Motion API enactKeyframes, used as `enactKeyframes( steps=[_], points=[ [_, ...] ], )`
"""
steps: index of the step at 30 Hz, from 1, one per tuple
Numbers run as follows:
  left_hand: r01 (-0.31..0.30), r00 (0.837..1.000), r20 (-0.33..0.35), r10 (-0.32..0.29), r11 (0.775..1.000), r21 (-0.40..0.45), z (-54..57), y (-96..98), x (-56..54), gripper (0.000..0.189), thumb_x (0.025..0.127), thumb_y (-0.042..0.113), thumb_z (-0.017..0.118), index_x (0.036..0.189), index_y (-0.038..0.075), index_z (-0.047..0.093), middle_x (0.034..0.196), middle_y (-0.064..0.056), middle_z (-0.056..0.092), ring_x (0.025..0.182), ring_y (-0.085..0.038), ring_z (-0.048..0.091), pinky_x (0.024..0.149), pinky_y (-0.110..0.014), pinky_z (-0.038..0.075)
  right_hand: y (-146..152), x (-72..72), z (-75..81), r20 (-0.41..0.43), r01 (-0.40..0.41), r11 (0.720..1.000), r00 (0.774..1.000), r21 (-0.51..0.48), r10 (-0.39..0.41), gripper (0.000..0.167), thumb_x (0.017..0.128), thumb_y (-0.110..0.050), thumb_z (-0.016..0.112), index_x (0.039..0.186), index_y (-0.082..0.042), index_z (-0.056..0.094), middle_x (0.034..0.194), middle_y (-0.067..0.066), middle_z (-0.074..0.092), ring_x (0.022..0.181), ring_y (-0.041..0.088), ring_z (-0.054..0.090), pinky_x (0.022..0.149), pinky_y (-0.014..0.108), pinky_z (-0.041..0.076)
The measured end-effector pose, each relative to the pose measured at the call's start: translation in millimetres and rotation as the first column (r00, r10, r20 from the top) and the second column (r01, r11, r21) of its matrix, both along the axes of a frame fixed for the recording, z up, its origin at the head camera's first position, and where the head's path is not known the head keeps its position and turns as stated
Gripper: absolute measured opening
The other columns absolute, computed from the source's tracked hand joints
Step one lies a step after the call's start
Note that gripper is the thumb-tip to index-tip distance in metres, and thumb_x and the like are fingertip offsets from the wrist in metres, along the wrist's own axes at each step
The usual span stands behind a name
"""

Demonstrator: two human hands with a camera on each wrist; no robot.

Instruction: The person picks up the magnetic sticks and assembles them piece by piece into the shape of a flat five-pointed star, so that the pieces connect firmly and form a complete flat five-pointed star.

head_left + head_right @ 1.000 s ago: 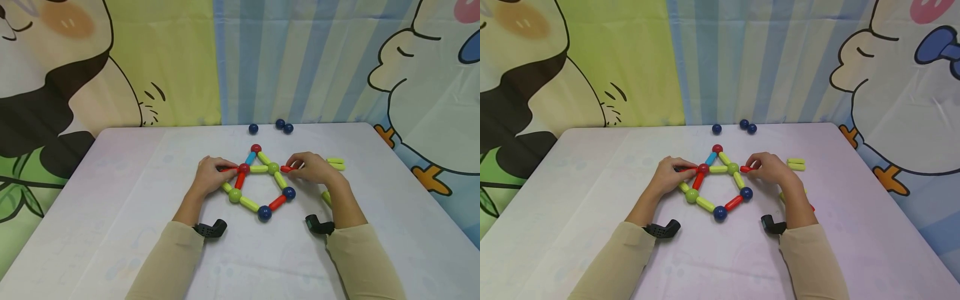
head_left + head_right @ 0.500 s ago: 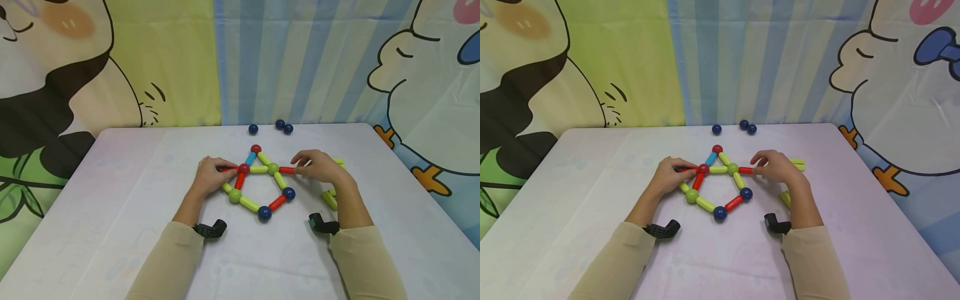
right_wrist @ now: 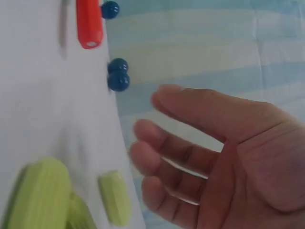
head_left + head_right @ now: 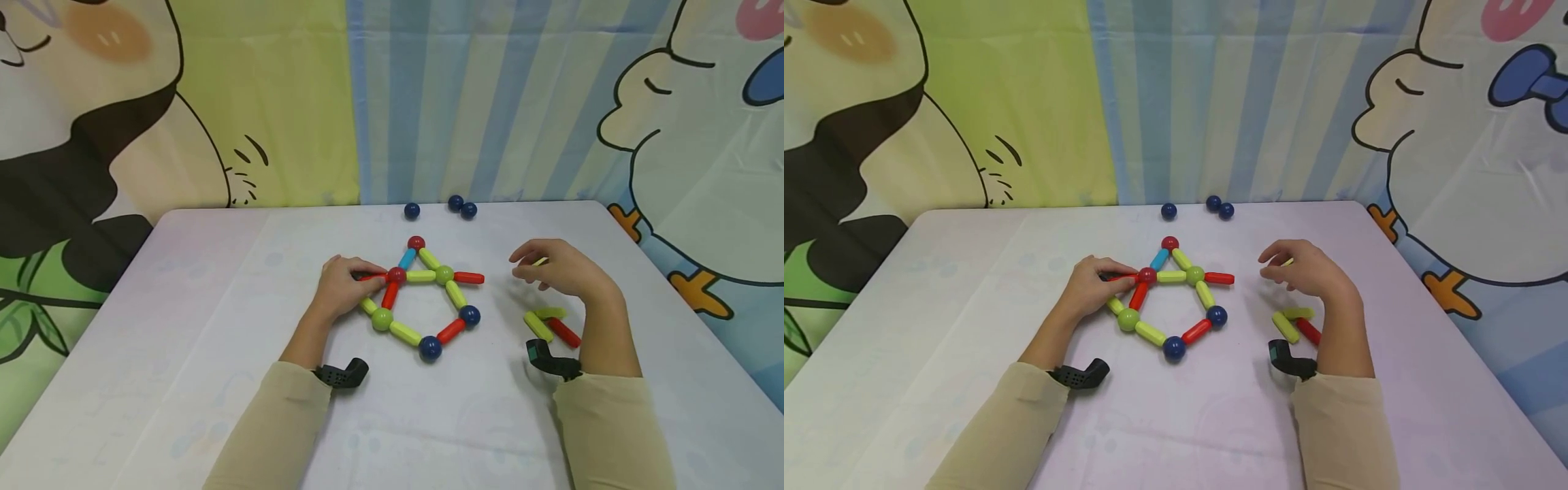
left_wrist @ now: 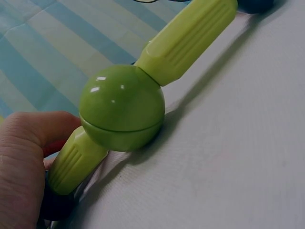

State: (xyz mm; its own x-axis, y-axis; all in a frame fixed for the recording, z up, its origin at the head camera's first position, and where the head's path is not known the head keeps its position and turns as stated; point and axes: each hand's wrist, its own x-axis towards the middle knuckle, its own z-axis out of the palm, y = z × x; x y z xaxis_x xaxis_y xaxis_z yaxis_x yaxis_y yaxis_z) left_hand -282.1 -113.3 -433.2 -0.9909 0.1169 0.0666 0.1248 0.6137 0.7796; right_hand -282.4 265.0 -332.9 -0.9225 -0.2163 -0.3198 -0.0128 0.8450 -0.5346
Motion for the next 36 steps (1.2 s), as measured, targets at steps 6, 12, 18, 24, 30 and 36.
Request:
enactKeyframes(
  steps=[6, 12, 18, 24, 30, 36],
  points=[
    [-0.003, 1.0, 0.002, 0.003, 1.0, 0.008, -0.8, -0.3, 0.9, 0.025, 0.091, 0.031, 0.075, 0.112, 0.018, 0.081, 0.117, -0.004, 0.076, 0.125, -0.029, 0.06, 0.129, -0.05, 0.013, 20, 10.5, 6.7, 0.1, -0.006, 0.999, 0.995, 0.033, 0.002, 0.045, 0.1, -0.032, 0.065, 0.137, -0.008, 0.059, 0.129, 0.019, 0.062, 0.107, 0.034, 0.063, 0.087, 0.046, 0.059],
    [0.018, 0.999, -0.036, -0.018, 1.0, 0.005, 1.7, 1.6, -1.9, 0.023, 0.091, 0.03, 0.075, 0.11, 0.018, 0.082, 0.115, -0.004, 0.078, 0.123, -0.028, 0.063, 0.129, -0.049, 0.012, 33, 23.0, 16.4, 0.121, 0.035, 0.999, 0.992, 0.034, -0.039, 0.047, 0.099, -0.033, 0.067, 0.137, -0.006, 0.056, 0.132, 0.019, 0.059, 0.111, 0.036, 0.062, 0.091, 0.047, 0.058],
    [0.015, 0.999, -0.034, -0.015, 1.0, 0.007, 3.6, 0.9, -4.5, 0.024, 0.091, 0.031, 0.075, 0.11, 0.018, 0.082, 0.116, -0.004, 0.077, 0.125, -0.03, 0.061, 0.129, -0.05, 0.013, 46, 32.9, 19.0, 0.203, 0.091, 0.995, 0.974, 0.039, -0.097, 0.052, 0.097, -0.031, 0.07, 0.136, -0.002, 0.051, 0.13, 0.021, 0.058, 0.11, 0.034, 0.063, 0.09, 0.046, 0.06],
    [-0.002, 1.0, -0.006, 0.002, 1.0, 0.015, 1.9, -3.9, -2.4, 0.024, 0.091, 0.032, 0.075, 0.11, 0.019, 0.082, 0.117, -0.004, 0.076, 0.128, -0.031, 0.058, 0.128, -0.051, 0.016, 50, 38.2, 10.6, 0.363, 0.174, 0.981, 0.912, 0.084, -0.193, 0.044, 0.091, -0.029, 0.078, 0.117, -0.002, 0.054, 0.111, 0.013, 0.066, 0.105, 0.032, 0.061, 0.083, 0.042, 0.062],
    [-0.002, 1.0, -0.004, 0.002, 1.0, 0.016, 0.3, -4.4, -0.7, 0.024, 0.091, 0.032, 0.075, 0.11, 0.019, 0.082, 0.117, -0.004, 0.076, 0.127, -0.03, 0.059, 0.129, -0.05, 0.013, 49, 38.1, -2.4, 0.387, 0.199, 0.972, 0.892, 0.126, -0.233, 0.036, 0.087, -0.03, 0.082, 0.106, -0.005, 0.064, 0.103, 0.011, 0.069, 0.098, 0.029, 0.063, 0.08, 0.042, 0.061],
    [-0.002, 1.0, 0.015, 0.002, 1.0, 0.022, 1.1, -0.7, 0.6, 0.024, 0.091, 0.033, 0.076, 0.111, 0.02, 0.082, 0.118, -0.003, 0.076, 0.129, -0.03, 0.056, 0.128, -0.051, 0.015, 56, 40.9, -4.9, 0.396, 0.189, 0.974, 0.89, 0.127, -0.224, 0.032, 0.089, -0.027, 0.08, 0.11, -0.005, 0.07, 0.104, 0.01, 0.071, 0.096, 0.026, 0.064, 0.082, 0.042, 0.062]
  ],
)
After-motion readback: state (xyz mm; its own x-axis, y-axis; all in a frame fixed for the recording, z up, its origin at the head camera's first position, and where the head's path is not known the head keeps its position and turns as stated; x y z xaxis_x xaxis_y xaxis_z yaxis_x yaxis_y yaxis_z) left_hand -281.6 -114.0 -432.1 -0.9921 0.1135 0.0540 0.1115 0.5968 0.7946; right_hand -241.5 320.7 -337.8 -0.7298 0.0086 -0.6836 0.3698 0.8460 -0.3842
